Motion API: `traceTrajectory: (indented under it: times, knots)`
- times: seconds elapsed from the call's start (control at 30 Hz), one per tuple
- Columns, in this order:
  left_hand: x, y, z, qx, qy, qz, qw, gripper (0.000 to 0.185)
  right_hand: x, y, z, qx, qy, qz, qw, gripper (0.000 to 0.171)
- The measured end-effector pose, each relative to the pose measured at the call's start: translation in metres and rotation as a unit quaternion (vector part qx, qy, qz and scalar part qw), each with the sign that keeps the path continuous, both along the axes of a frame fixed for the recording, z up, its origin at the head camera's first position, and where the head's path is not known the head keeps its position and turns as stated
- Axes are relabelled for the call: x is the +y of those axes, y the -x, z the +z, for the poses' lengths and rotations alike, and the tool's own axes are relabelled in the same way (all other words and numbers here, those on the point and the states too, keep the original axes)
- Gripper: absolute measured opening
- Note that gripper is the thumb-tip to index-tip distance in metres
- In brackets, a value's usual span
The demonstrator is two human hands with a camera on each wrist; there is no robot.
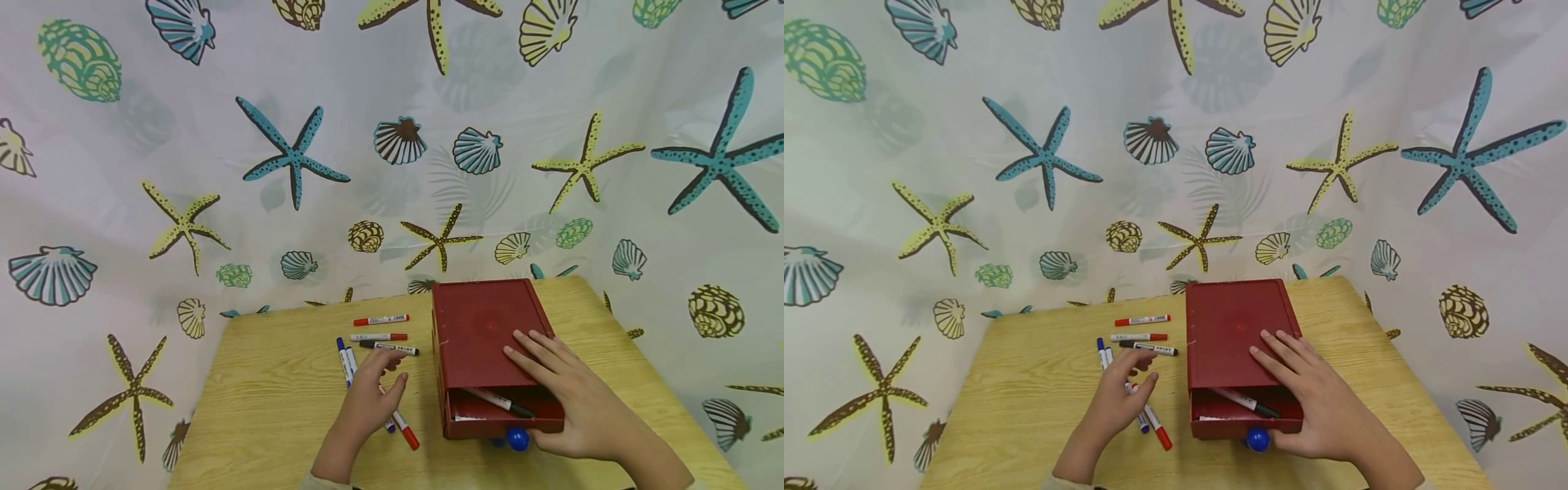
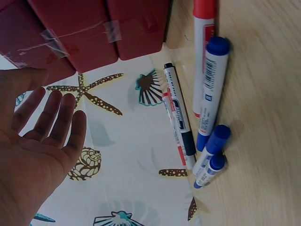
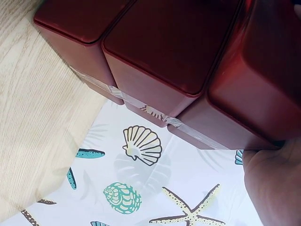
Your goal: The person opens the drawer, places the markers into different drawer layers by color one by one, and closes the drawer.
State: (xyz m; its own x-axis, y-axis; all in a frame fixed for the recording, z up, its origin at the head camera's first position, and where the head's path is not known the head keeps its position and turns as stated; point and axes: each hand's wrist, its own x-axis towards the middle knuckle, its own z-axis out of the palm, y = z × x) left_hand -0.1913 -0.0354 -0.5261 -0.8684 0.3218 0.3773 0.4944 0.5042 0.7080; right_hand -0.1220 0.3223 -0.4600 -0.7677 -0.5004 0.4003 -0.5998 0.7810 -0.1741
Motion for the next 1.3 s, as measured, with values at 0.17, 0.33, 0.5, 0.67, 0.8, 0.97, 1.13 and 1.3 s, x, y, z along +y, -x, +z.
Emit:
traceTrajectory:
  times: [0.17,0.33,0.5,0.67,0.8,0.97,1.13,1.3]
  knots:
    - [-0.003,0.003,-0.005,-0.013,-0.001,0.005,0.9999,0.035,0.000,0.000,0.000,-0.001,0.000,-0.001,1.000,0.117]
    - [-0.006,0.005,-0.008,-0.030,-0.003,0.005,0.9995,0.035,0.000,0.000,0.000,-0.003,-0.003,-0.001,1.000,0.117]
    - [-0.007,0.008,-0.012,-0.031,0.009,0.008,0.9994,0.034,0.001,0.000,-0.001,-0.002,-0.002,0.001,1.000,0.117]
    - [-0.009,0.009,-0.015,-0.037,0.020,0.017,0.9990,0.033,0.001,0.000,-0.002,-0.002,-0.003,-0.001,1.000,0.117]
    - [-0.010,0.011,-0.018,-0.037,0.026,0.022,0.9987,0.033,0.002,-0.001,-0.002,-0.014,-0.004,-0.007,1.000,0.117]
    - [-0.013,0.015,-0.023,-0.038,0.030,0.027,0.9985,0.033,0.002,0.000,-0.001,-0.020,-0.004,-0.010,1.000,0.117]
    - [-0.015,0.017,-0.027,-0.024,0.038,0.032,0.9985,0.033,0.002,0.000,-0.002,-0.007,-0.003,-0.004,1.000,0.117]
    - [-0.016,0.020,-0.029,-0.017,0.047,0.036,0.9981,0.033,0.001,0.000,-0.002,-0.003,-0.004,0.000,1.000,0.118]
